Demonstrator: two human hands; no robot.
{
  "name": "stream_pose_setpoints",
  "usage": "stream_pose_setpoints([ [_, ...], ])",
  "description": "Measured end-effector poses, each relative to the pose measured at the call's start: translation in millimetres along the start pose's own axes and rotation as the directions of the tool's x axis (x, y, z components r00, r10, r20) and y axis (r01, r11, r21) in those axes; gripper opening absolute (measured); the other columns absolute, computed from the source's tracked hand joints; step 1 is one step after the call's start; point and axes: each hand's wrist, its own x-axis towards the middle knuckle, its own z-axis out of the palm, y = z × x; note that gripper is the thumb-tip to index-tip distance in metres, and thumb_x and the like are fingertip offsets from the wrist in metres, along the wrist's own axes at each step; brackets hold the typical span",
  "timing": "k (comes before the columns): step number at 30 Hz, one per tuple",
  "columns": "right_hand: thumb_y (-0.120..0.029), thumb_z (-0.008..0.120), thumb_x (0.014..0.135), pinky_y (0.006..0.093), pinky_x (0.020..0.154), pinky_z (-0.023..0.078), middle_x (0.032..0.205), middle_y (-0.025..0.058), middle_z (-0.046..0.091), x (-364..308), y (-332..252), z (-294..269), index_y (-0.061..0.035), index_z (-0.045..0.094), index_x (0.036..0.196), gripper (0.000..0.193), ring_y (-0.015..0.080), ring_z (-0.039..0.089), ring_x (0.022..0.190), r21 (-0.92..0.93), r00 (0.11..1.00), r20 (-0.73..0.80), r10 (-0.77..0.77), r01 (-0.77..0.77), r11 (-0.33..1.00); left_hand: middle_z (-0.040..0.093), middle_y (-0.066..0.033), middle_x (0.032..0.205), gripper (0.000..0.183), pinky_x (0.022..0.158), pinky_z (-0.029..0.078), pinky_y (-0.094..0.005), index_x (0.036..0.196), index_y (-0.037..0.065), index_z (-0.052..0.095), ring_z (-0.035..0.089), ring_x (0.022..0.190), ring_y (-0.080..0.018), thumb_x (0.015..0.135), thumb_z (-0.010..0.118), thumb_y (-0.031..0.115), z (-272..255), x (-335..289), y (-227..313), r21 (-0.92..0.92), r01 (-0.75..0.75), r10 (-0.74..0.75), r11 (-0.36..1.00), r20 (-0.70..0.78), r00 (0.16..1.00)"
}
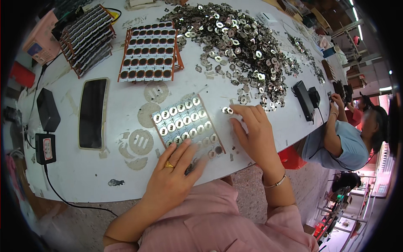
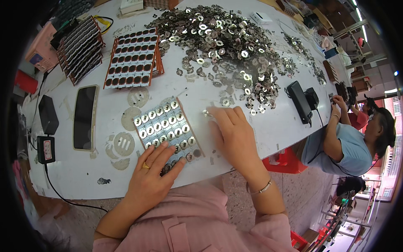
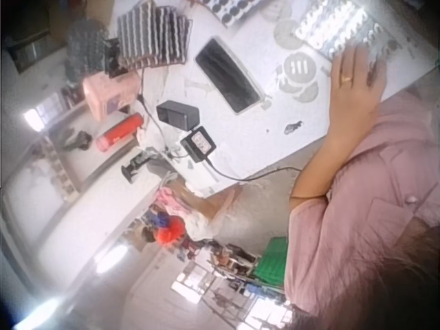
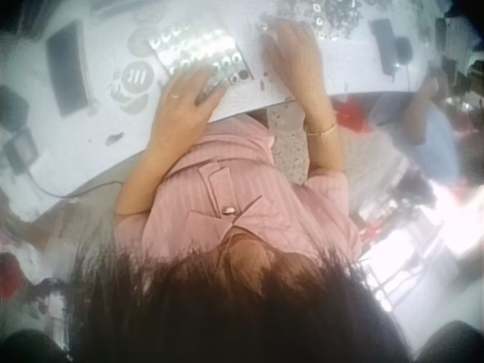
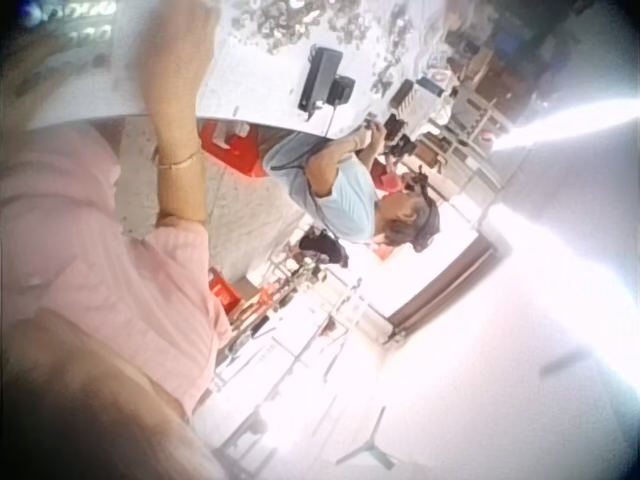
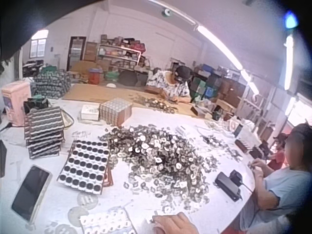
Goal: The person assembles small metal and plastic components into a tray by hand.
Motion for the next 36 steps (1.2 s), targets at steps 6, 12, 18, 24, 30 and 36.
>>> stream_pose_setpoints([
  [6, 0.002, 0.068, 0.089, 0.0367, 0.079, 0.058, 0.103, 0.0115, 0.072, 8.8, 13.5, 11.2, -0.0032, 0.07, 0.125, 0.037, 0.0303, 0.067, 0.091, -0.196, 0.989, -0.031, -0.145, 0.137, 0.971, 0.062, -0.0166, 0.141, 0.035, 0.117, 0.042, -0.051, 0.121, 0.012, 0.077, 0.058, 0.137, -0.0345, 0.087, 0.073, 0.007, 0.2, -0.2, 0.2, -0.008, 0.009, -0.009, 1.0, -0.019, 1.0],
  [12, 0.002, 0.065, 0.099, 0.0244, 0.074, 0.056, 0.102, 0.0042, 0.076, -5.0, 21.6, 12.1, 0.0013, 0.072, 0.119, 0.021, 0.0092, 0.071, 0.088, 0.695, 0.945, 0.077, 0.316, -0.279, 0.663, 0.063, -0.0158, 0.139, 0.038, 0.115, 0.043, -0.0501, 0.126, 0.01, 0.073, 0.059, 0.136, -0.0328, 0.089, 0.076, 0.008, 2.0, 1.1, -1.8, -0.046, 0.028, -0.029, 0.999, -0.025, 0.999],
  [18, 0.003, 0.065, 0.098, 0.021, 0.08, 0.054, 0.1, 0.0018, 0.074, -15.9, -10.5, 2.9, 0.0004, 0.071, 0.117, 0.02, 0.0058, 0.068, 0.09, 0.777, 0.903, 0.357, 0.238, -0.428, 0.462, 0.072, -0.0124, 0.123, 0.05, 0.099, 0.049, -0.0438, 0.138, 0.004, 0.063, 0.067, 0.118, -0.0322, 0.091, 0.079, 0.01, -2.3, 24.4, 1.9, -0.306, 0.123, -0.191, 0.944, -0.202, 0.961],
  [24, 0.003, 0.073, 0.094, 0.0244, 0.08, 0.056, 0.103, 0.0022, 0.075, -14.5, -23.2, 8.8, 0.0001, 0.073, 0.114, 0.021, 0.008, 0.07, 0.093, 0.831, 0.901, 0.378, 0.214, -0.432, 0.35, 0.075, -0.0085, 0.107, 0.043, 0.09, 0.05, -0.0405, 0.128, 0.006, 0.067, 0.069, 0.098, -0.0277, 0.088, 0.082, 0.01, 3.8, 37.8, -1.6, -0.252, 0.135, -0.192, 0.958, -0.216, 0.957],
  [30, 0.001, 0.075, 0.095, 0.0249, 0.079, 0.057, 0.103, 0.0035, 0.076, -18.6, -17.4, 5.9, -0.0021, 0.078, 0.109, 0.015, 0.0085, 0.07, 0.09, 0.896, 0.927, 0.36, 0.103, -0.374, 0.238, 0.07, -0.0095, 0.105, 0.025, 0.087, 0.049, -0.0434, 0.113, 0.009, 0.073, 0.065, 0.101, -0.0293, 0.089, 0.078, 0.014, 7.7, 32.4, -5.9, -0.39, 0.122, -0.216, 0.913, -0.208, 0.954],
  [36, 0.004, 0.074, 0.095, 0.028, 0.077, 0.057, 0.099, 0.0049, 0.075, -20.7, -8.3, -14.0, 0.0016, 0.075, 0.107, 0.012, 0.0116, 0.07, 0.085, 0.563, 0.864, 0.473, 0.171, -0.446, 0.696, 0.066, -0.0084, 0.135, 0.033, 0.102, 0.048, -0.0473, 0.116, 0.014, 0.076, 0.061, 0.13, -0.0302, 0.083, 0.083, 0.015, 4.3, 20.4, 1.7, -0.065, 0.014, -0.023, 0.998, -0.138, 0.99],
])
